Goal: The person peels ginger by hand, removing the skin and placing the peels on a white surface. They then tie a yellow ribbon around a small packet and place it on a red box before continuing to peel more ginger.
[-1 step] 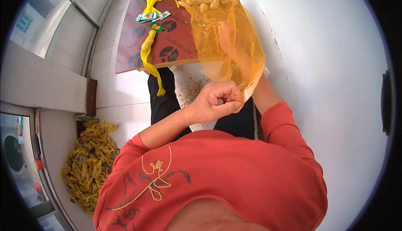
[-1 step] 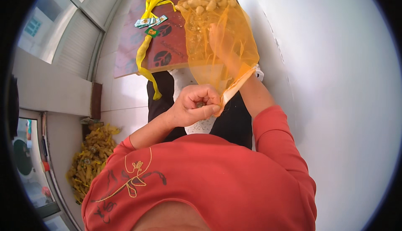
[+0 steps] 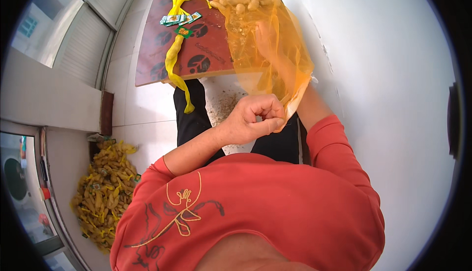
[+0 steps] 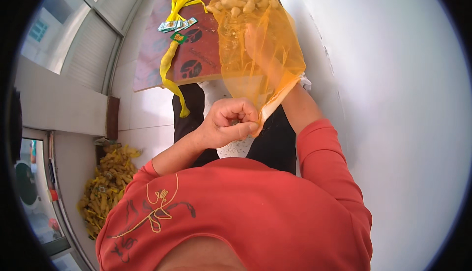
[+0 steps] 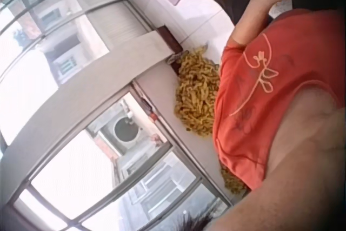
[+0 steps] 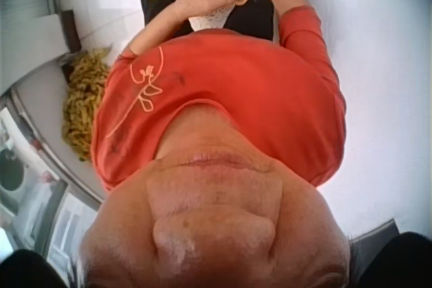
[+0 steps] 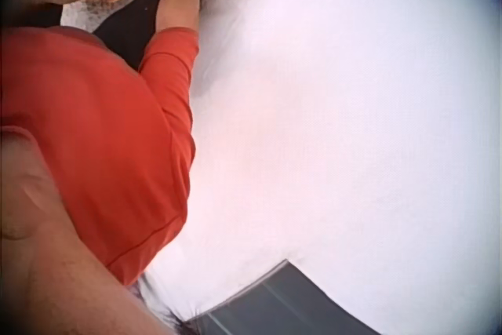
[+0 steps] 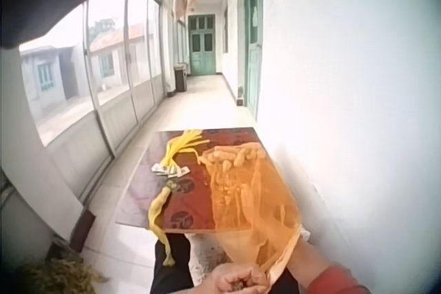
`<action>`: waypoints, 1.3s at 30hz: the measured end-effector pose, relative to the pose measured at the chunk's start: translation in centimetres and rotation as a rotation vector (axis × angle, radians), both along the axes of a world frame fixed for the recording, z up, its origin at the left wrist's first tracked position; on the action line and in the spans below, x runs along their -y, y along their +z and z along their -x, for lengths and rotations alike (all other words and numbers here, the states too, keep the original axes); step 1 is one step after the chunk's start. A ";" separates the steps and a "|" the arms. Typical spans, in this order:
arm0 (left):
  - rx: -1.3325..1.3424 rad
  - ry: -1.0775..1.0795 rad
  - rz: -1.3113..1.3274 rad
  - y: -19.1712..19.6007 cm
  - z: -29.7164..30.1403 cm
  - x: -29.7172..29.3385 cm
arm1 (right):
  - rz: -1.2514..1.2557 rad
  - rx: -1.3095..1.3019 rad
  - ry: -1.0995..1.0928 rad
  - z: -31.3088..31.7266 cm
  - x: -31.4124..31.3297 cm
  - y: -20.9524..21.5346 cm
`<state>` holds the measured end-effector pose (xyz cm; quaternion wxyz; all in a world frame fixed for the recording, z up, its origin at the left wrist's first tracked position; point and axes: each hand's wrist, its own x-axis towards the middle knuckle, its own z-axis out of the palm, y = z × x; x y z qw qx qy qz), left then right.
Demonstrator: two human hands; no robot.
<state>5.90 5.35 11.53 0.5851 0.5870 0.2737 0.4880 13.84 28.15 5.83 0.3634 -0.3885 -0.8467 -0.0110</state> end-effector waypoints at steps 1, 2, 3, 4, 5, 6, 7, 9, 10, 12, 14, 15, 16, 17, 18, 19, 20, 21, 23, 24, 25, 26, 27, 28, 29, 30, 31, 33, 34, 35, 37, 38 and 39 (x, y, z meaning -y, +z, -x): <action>0.010 0.017 0.010 0.1 0.6 -0.1 | -0.028 0.070 -0.035 1.4 -0.9 0.7; 0.027 0.009 0.015 0.1 0.9 -0.4 | 0.071 -0.011 -0.069 2.2 -3.5 -0.8; 0.043 0.004 -0.008 -0.1 1.1 -0.8 | 0.167 -0.090 -0.109 2.8 -7.2 -3.5; 0.057 0.008 -0.028 -0.5 1.3 -1.1 | 0.265 -0.169 -0.142 3.5 -10.2 -5.6; 0.071 0.013 -0.050 -0.8 1.7 -1.4 | 0.292 -0.198 -0.180 3.8 -12.5 -6.3; 0.069 0.035 -0.029 -1.0 2.1 -1.7 | 0.321 -0.231 -0.212 4.2 -14.2 -6.7; 0.062 0.064 -0.004 -1.2 2.6 -2.0 | 0.354 -0.266 -0.236 5.0 -15.7 -7.1; 0.052 0.121 0.064 -1.9 3.4 -2.6 | 0.408 -0.297 -0.283 5.9 -18.0 -6.5; 0.024 0.148 0.052 -2.4 3.9 -3.0 | 0.429 -0.307 -0.294 6.4 -18.8 -6.4; -0.032 0.196 0.028 -3.2 4.5 -4.0 | 0.460 -0.308 -0.301 7.4 -20.3 -6.2; -0.030 0.202 0.079 -4.3 4.6 -4.7 | 0.482 -0.310 -0.305 8.1 -21.2 -6.3; -0.029 0.203 0.104 -4.9 4.6 -4.9 | 0.492 -0.315 -0.302 8.4 -21.5 -6.4; -0.017 0.217 0.133 -5.5 4.6 -5.1 | 0.502 -0.314 -0.299 8.9 -21.8 -6.5; -0.003 0.230 0.162 -6.1 4.4 -5.2 | 0.510 -0.317 -0.300 8.9 -22.0 -6.5; 0.011 0.242 0.190 -6.5 4.2 -5.2 | 0.515 -0.322 -0.299 8.8 -22.1 -6.6; 0.021 0.249 0.210 -6.9 4.1 -5.2 | 0.525 -0.327 -0.295 8.7 -22.1 -6.7; 0.031 0.254 0.229 -7.2 3.9 -5.2 | 0.533 -0.332 -0.287 8.8 -22.1 -6.7; 0.042 0.259 0.249 -7.5 3.8 -5.2 | 0.545 -0.342 -0.279 8.5 -21.9 -6.8; 0.038 0.262 0.256 -7.6 3.5 -5.1 | 0.573 -0.358 -0.256 7.9 -21.3 -6.6; 0.036 0.259 0.257 -7.6 3.4 -5.1 | 0.590 -0.373 -0.246 7.2 -20.6 -6.5; 0.046 0.268 0.269 -7.4 3.2 -4.9 | 0.606 -0.391 -0.229 6.9 -19.7 -6.2; 0.059 0.273 0.281 -7.2 3.2 -5.0 | 0.628 -0.410 -0.212 6.4 -18.6 -6.2; 0.071 0.275 0.293 -6.9 3.1 -5.0 | 0.660 -0.444 -0.182 5.6 -17.1 -6.3; 0.052 0.288 0.285 -6.9 3.0 -4.8 | 0.688 -0.480 -0.146 5.0 -15.2 -6.2; 0.033 0.296 0.274 -7.0 3.0 -4.6 | 0.712 -0.532 -0.113 4.4 -13.2 -6.3; 0.013 0.320 0.267 -7.1 3.1 -4.2 | 0.684 -0.495 -0.026 3.9 -10.2 -5.0; 0.022 0.322 0.268 -6.9 3.0 -3.8 | 0.652 -0.460 0.052 2.8 -6.8 -3.5; 0.015 0.325 0.235 -6.7 2.5 -3.4 | 0.436 -0.440 -0.071 0.8 -1.7 -3.1; 0.010 0.336 0.219 -6.7 2.4 -3.1 | 0.289 -0.394 -0.066 0.0 1.3 -2.5; -0.051 0.386 0.189 -7.1 2.4 -2.8 | 0.142 -0.347 -0.056 -0.6 3.7 -1.8; -0.041 0.400 0.193 -7.1 2.7 -2.4 | 0.141 -0.328 -0.069 -2.0 6.5 -2.7; -0.035 0.415 0.208 -7.2 2.6 -1.9 | 0.153 -0.315 -0.069 -2.7 8.0 -3.3; -0.035 0.450 0.209 -7.2 2.6 -1.6 | 0.160 -0.311 -0.072 -3.4 9.5 -3.4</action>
